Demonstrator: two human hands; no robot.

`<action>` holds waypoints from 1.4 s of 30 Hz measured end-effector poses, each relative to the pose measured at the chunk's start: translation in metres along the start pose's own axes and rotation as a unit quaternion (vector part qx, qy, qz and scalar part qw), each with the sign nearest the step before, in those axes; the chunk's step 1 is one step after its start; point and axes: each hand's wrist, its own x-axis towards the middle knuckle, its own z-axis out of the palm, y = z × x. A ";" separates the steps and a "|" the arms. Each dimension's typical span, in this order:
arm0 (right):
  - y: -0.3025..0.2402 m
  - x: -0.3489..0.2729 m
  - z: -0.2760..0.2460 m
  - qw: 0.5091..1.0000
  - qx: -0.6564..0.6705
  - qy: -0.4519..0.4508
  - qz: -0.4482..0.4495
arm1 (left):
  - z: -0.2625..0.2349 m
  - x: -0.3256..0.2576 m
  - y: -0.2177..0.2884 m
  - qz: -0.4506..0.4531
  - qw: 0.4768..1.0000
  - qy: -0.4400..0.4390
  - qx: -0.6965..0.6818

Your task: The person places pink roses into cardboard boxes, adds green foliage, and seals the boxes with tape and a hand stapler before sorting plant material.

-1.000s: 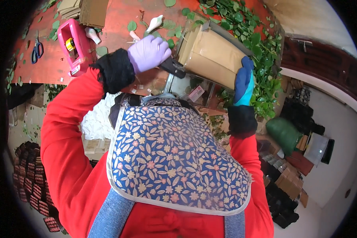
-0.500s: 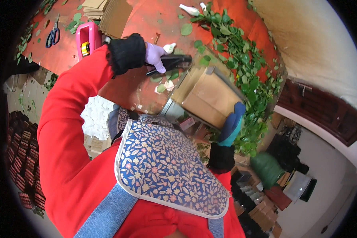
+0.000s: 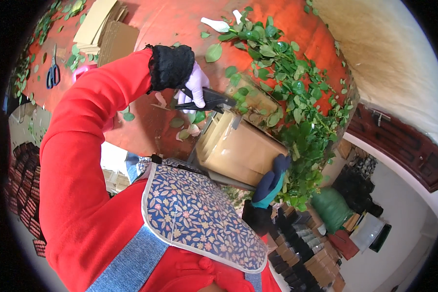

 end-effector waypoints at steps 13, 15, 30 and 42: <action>-0.008 -0.002 -0.022 0.997 0.029 0.068 -0.003 | 0.047 0.005 -0.020 0.016 0.995 0.093 -0.019; 0.003 -0.001 -0.015 0.996 0.060 0.052 -0.037 | 0.053 -0.016 -0.033 0.084 0.987 0.070 -0.114; -0.032 0.042 0.002 0.994 -0.010 0.074 -0.080 | 0.133 0.095 0.075 0.450 0.789 0.409 0.088; 0.003 0.079 0.070 0.956 0.265 -0.044 0.116 | 0.089 0.097 0.048 0.379 0.747 0.403 0.369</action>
